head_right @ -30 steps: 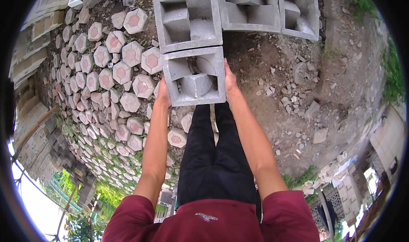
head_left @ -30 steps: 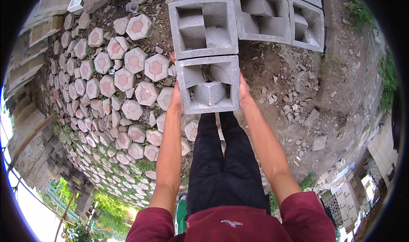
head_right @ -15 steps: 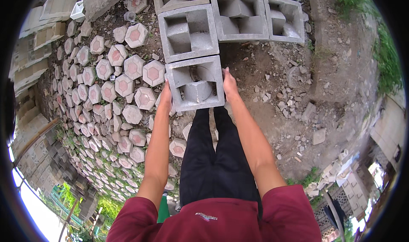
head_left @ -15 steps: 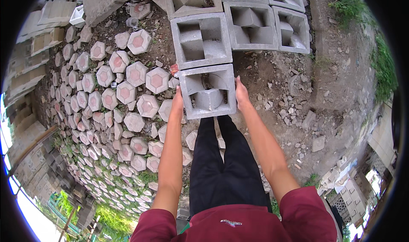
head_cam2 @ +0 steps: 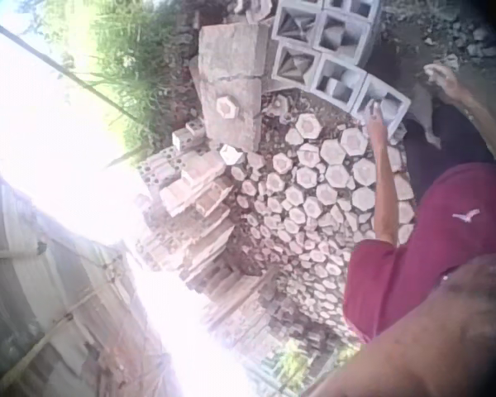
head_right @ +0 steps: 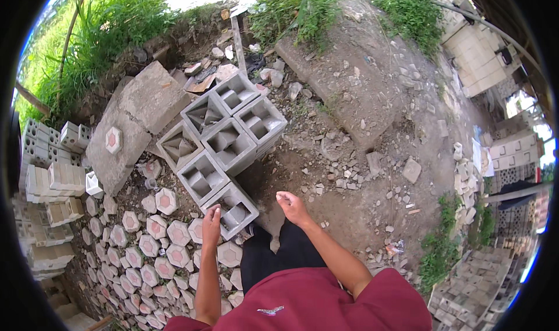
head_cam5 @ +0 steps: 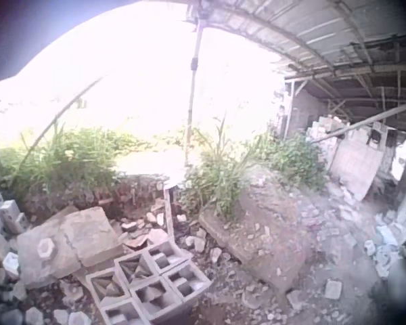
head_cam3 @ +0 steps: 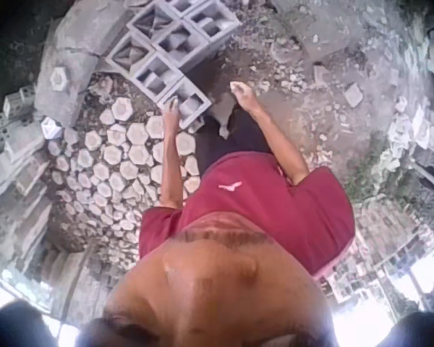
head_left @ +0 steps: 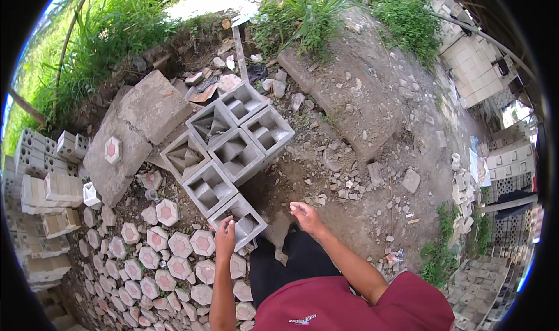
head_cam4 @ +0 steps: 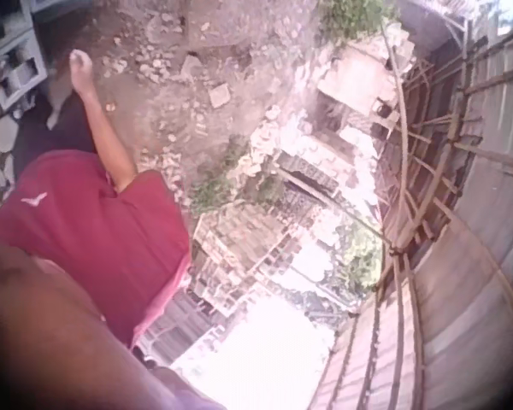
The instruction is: The person picks up concrete blocks from a stack and moves them to another pile or places them into a structured corner, occasionally clearing dirt or debris from the ground by hand.
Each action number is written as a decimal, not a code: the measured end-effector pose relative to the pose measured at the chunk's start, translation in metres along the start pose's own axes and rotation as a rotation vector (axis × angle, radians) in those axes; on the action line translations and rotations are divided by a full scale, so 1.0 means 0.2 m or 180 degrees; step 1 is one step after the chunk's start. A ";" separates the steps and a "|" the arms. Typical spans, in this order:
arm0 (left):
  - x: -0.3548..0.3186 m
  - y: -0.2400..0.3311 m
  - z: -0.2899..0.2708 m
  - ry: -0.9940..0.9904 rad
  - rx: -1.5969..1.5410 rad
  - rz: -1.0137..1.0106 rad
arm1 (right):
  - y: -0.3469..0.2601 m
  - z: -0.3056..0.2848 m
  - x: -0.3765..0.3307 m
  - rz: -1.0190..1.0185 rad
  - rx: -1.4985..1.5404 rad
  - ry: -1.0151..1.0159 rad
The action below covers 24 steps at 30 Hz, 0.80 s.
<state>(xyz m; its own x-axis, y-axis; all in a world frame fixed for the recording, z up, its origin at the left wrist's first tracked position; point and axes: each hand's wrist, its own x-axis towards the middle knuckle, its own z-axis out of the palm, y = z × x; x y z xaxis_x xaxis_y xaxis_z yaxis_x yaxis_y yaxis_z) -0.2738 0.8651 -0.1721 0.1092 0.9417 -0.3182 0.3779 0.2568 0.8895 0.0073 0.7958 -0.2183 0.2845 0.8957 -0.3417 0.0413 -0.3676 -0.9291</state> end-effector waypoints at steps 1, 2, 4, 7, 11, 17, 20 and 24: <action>0.02 0.06 0.12 -0.0224 0.0063 0.0152 | -0.04 -0.15 -0.09 0.0051 -0.0075 0.0244; 0.04 0.10 0.24 -0.0558 -0.0001 0.0158 | -0.05 -0.29 -0.17 0.0005 -0.0048 0.0536; 0.10 0.07 0.40 -0.0905 0.0187 0.0271 | -0.03 -0.44 -0.29 0.0016 0.0008 0.0872; 0.05 0.37 0.59 -0.1260 0.0332 0.0581 | -0.06 -0.62 -0.47 -0.0136 0.0182 0.1291; 0.01 0.58 0.97 -0.1851 -0.0274 0.0782 | -0.09 -0.94 -0.74 -0.0150 0.0171 0.1673; -0.33 0.84 1.68 -0.2650 0.0092 0.0968 | -0.08 -1.34 -1.26 0.0039 -0.0091 0.2623; -0.54 0.86 2.04 -0.3189 0.0019 0.1169 | 0.02 -1.47 -1.44 0.0074 0.0131 0.3191; -0.94 0.91 2.42 -0.4183 0.0254 0.1546 | 0.27 -1.57 -1.66 0.0006 0.0479 0.3943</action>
<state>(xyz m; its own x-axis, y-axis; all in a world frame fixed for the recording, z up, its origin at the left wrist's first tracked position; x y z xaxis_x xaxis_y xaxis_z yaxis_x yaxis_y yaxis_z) 0.2191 0.6307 -0.1088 0.9947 0.0315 -0.0981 0.1005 -0.0861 0.9912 0.2158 0.3996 -0.1105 0.9981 0.0271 -0.0558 -0.0467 -0.2631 -0.9636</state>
